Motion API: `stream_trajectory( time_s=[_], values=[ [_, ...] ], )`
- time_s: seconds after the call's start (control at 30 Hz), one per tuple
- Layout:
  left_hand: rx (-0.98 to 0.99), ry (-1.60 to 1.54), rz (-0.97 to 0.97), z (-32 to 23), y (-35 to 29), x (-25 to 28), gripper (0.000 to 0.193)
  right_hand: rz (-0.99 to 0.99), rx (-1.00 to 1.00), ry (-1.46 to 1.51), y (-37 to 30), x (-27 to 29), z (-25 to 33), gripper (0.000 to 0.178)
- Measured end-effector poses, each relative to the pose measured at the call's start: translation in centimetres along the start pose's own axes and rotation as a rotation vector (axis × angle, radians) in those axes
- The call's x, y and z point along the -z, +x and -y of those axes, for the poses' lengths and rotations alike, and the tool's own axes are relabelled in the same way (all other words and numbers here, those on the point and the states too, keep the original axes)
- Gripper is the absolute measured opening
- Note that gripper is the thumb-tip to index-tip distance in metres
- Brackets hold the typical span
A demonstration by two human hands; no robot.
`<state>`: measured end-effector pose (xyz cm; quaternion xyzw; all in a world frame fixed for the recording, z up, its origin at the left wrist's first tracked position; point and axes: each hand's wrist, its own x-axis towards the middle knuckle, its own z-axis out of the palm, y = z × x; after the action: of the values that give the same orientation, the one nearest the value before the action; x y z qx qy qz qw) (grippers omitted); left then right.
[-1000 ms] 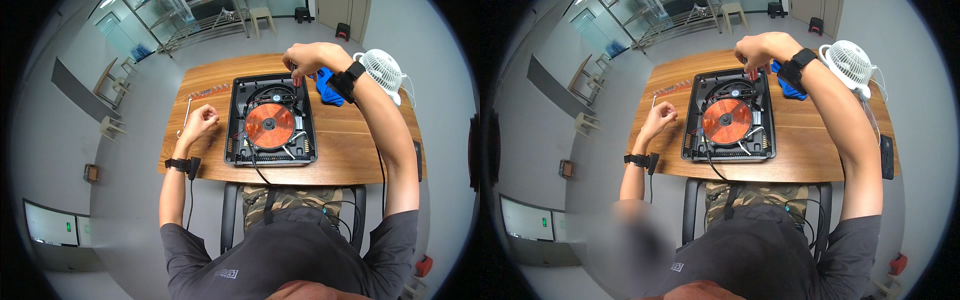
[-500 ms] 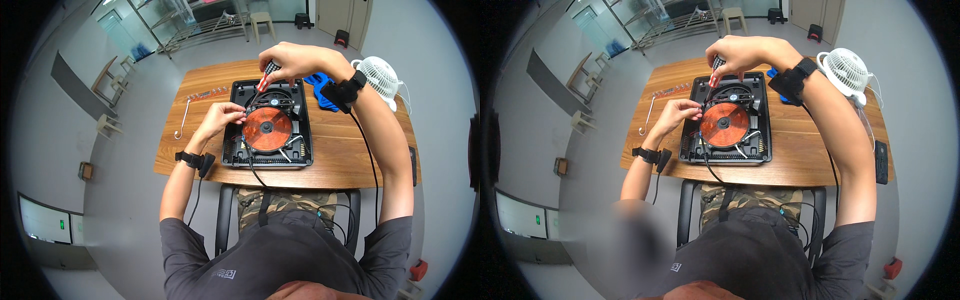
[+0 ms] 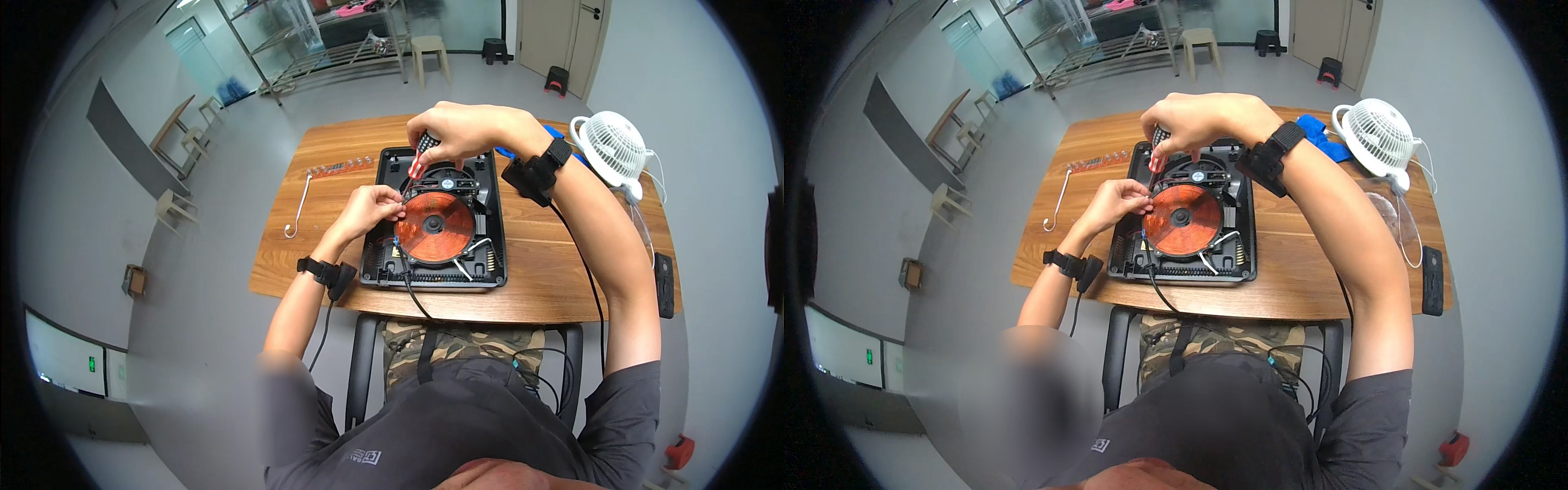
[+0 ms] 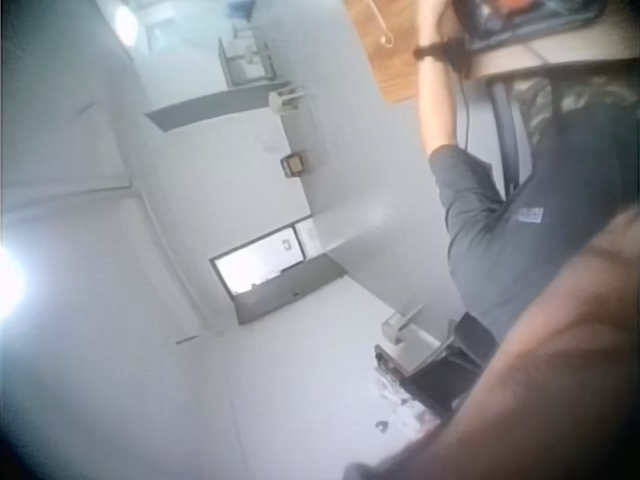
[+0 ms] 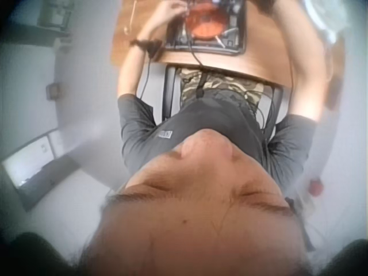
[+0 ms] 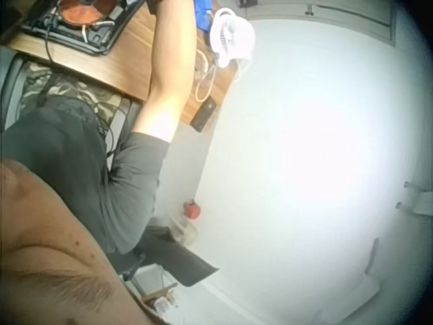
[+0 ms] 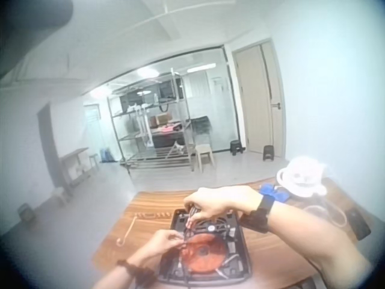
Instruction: The person assembles an electronic device on a wooden table, using a screwdriver to secure components. They place a copper-colored circular part into the device housing, align it, and tighten screws to fasten it in place.
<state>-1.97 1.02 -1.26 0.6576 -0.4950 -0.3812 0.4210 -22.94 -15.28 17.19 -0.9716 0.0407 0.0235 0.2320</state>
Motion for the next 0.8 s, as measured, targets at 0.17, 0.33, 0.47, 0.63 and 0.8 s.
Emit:
stream_trajectory(
  time_s=[0.17,0.33,0.47,0.63,0.8],
  values=[
    [-0.005,-0.014,0.007,0.0,0.1,-0.2,0.015,0.022,0.012,0.002,0.6,-0.4,-0.4,0.045],
    [-0.019,-0.024,0.006,0.4,0.2,-0.3,0.013,0.041,-0.001,-0.005,0.9,-0.4,-0.2,0.046],
    [-0.032,-0.033,-0.013,0.7,0.1,-0.3,0.011,0.042,-0.017,-0.010,0.7,-0.4,0.1,0.045],
    [-0.018,-0.046,0.005,0.8,0.3,-0.4,0.009,0.044,-0.007,0.010,0.9,-0.8,-0.7,0.043],
    [-0.006,-0.041,0.007,1.1,0.3,-0.3,0.008,0.065,-0.039,0.009,1.1,-0.9,-0.7,0.041]
  ],
)
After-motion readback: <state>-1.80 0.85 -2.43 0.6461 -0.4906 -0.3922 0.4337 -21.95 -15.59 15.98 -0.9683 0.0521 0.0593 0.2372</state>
